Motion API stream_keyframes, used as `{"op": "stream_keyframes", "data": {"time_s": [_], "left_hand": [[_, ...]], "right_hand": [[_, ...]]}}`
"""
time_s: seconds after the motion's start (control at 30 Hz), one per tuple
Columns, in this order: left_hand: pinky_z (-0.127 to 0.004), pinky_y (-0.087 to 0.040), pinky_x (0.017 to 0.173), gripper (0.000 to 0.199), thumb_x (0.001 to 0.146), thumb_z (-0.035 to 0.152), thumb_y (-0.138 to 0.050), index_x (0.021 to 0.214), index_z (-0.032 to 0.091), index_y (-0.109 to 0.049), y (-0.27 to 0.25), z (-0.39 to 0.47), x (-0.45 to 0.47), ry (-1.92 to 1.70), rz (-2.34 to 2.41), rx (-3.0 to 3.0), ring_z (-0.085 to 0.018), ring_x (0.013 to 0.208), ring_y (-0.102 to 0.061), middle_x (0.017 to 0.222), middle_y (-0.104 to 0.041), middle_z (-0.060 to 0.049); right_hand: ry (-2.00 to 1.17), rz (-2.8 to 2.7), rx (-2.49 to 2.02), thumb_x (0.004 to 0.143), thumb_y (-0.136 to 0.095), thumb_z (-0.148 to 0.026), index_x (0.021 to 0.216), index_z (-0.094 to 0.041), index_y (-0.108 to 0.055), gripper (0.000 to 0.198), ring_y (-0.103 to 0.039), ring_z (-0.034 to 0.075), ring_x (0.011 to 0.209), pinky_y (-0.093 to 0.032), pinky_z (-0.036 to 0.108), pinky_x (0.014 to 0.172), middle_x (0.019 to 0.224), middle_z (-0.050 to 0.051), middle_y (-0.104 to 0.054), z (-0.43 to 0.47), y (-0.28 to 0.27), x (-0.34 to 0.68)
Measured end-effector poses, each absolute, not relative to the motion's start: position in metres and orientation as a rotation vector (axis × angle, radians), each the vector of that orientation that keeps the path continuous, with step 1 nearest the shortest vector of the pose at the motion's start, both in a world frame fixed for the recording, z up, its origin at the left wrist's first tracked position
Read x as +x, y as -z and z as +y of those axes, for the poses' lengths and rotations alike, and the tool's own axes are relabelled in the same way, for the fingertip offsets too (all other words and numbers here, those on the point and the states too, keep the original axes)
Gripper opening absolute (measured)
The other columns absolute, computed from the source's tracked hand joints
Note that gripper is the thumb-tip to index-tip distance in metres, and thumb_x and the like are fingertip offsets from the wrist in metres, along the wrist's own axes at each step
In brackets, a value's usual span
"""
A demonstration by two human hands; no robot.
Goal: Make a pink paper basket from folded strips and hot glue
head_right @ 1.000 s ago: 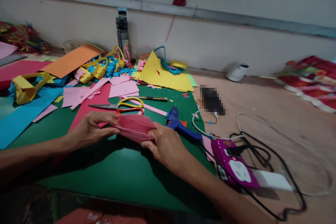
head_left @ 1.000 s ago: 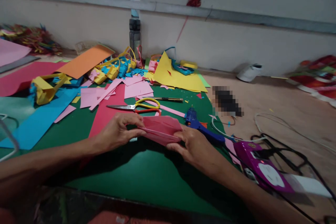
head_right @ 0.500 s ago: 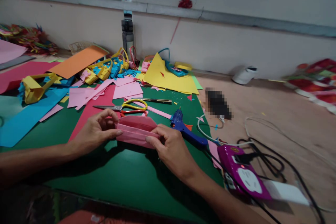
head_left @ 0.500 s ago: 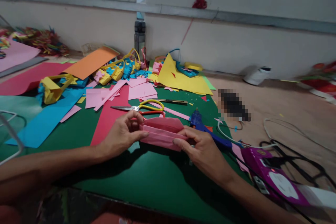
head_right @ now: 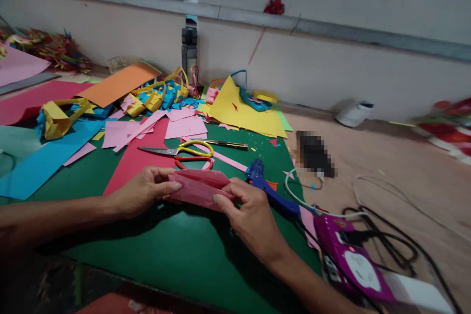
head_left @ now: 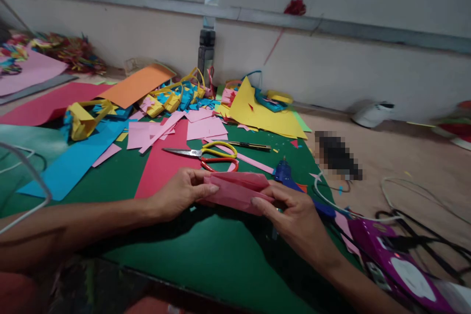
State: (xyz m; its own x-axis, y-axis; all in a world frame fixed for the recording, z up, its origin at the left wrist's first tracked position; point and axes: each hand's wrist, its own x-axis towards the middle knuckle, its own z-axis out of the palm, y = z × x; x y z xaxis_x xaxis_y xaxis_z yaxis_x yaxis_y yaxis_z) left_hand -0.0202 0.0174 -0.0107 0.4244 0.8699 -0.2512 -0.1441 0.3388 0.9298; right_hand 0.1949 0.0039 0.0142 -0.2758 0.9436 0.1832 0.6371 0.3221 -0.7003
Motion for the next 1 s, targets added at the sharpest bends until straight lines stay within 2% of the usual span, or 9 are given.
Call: {"op": "stream_keyframes", "data": {"time_s": [0.1, 0.33, 0.4, 0.47, 0.57, 0.67, 0.73, 0.83, 1.0], "left_hand": [[-0.019, -0.04, 0.056, 0.026, 0.067, 0.034, -0.073, 0.079, 0.012, -0.07, 0.011, 0.018, -0.019, -0.814, 0.903, 1.018, -0.007, 0.055, -0.048, 0.063, -0.06, 0.001], [-0.017, -0.03, 0.046, 0.022, 0.067, 0.033, -0.072, 0.07, 0.012, -0.068, 0.017, 0.018, -0.019, -0.823, 0.945, 1.026, -0.005, 0.048, -0.041, 0.055, -0.054, 0.003], [-0.017, -0.032, 0.047, 0.021, 0.068, 0.033, -0.071, 0.07, 0.012, -0.068, 0.018, 0.018, -0.019, -0.839, 0.952, 1.003, -0.006, 0.048, -0.043, 0.056, -0.057, 0.002], [-0.018, -0.037, 0.052, 0.021, 0.07, 0.034, -0.07, 0.075, 0.013, -0.069, 0.02, 0.018, -0.02, -0.859, 0.931, 0.971, -0.008, 0.054, -0.05, 0.062, -0.062, 0.0], [-0.021, -0.043, 0.058, 0.022, 0.071, 0.035, -0.071, 0.076, 0.014, -0.069, 0.024, 0.02, -0.022, -0.869, 0.908, 0.96, -0.012, 0.061, -0.056, 0.067, -0.066, -0.003], [-0.023, -0.045, 0.061, 0.027, 0.071, 0.039, -0.071, 0.08, 0.014, -0.07, 0.026, 0.021, -0.024, -0.851, 0.932, 0.989, -0.014, 0.064, -0.058, 0.068, -0.066, -0.004], [-0.024, -0.044, 0.058, 0.031, 0.07, 0.041, -0.071, 0.085, 0.013, -0.07, 0.026, 0.021, -0.025, -0.847, 0.973, 1.034, -0.015, 0.06, -0.057, 0.065, -0.065, -0.004], [-0.023, -0.04, 0.052, 0.035, 0.07, 0.043, -0.07, 0.089, 0.013, -0.07, 0.028, 0.021, -0.026, -0.853, 1.034, 1.091, -0.013, 0.051, -0.052, 0.056, -0.059, -0.001], [-0.022, -0.035, 0.047, 0.033, 0.07, 0.044, -0.069, 0.083, 0.013, -0.07, 0.029, 0.02, -0.027, -0.846, 1.065, 1.131, -0.011, 0.046, -0.046, 0.048, -0.053, 0.001]], "right_hand": [[-0.67, -2.01, -1.388, 0.08, -0.052, -0.027, 0.057, -0.019, -0.052, 0.025, -0.05, 0.012, 0.057, -0.038, 0.024, 0.055, 0.061, -0.001, -0.054, 0.004, -0.015, 0.194], [-0.624, -2.043, -1.369, 0.08, -0.052, -0.024, 0.057, -0.02, -0.052, 0.023, -0.052, 0.013, 0.058, -0.04, 0.025, 0.056, 0.061, -0.001, -0.054, 0.003, -0.016, 0.191], [-0.578, -2.028, -1.338, 0.078, -0.055, -0.023, 0.061, -0.02, -0.055, 0.017, -0.056, 0.014, 0.065, -0.043, 0.026, 0.062, 0.069, 0.0, -0.059, 0.0, -0.017, 0.192], [-0.548, -1.987, -1.303, 0.075, -0.061, -0.023, 0.075, -0.02, -0.06, 0.003, -0.06, 0.017, 0.078, -0.047, 0.028, 0.071, 0.083, 0.002, -0.064, -0.002, -0.017, 0.193], [-0.579, -1.846, -1.308, 0.07, -0.067, -0.024, 0.103, -0.021, -0.057, 0.034, -0.062, 0.019, 0.088, -0.049, 0.033, 0.079, 0.1, 0.005, -0.065, -0.006, -0.017, 0.197], [-0.688, -1.697, -1.349, 0.068, -0.07, -0.026, 0.113, -0.02, -0.052, 0.05, -0.064, 0.019, 0.087, -0.051, 0.035, 0.079, 0.098, 0.005, -0.066, -0.005, -0.016, 0.2], [-0.774, -1.646, -1.373, 0.066, -0.071, -0.028, 0.11, -0.019, -0.054, 0.048, -0.064, 0.019, 0.085, -0.052, 0.034, 0.076, 0.094, 0.005, -0.067, -0.003, -0.016, 0.201], [-0.891, -1.625, -1.407, 0.067, -0.069, -0.028, 0.096, -0.017, -0.059, 0.033, -0.063, 0.017, 0.078, -0.051, 0.03, 0.068, 0.087, 0.005, -0.067, -0.002, -0.018, 0.201], [-1.081, -1.569, -1.413, 0.069, -0.065, -0.027, 0.08, -0.017, -0.063, 0.015, -0.057, 0.012, 0.065, -0.046, 0.024, 0.059, 0.072, -0.001, -0.063, -0.002, -0.019, 0.198]]}}
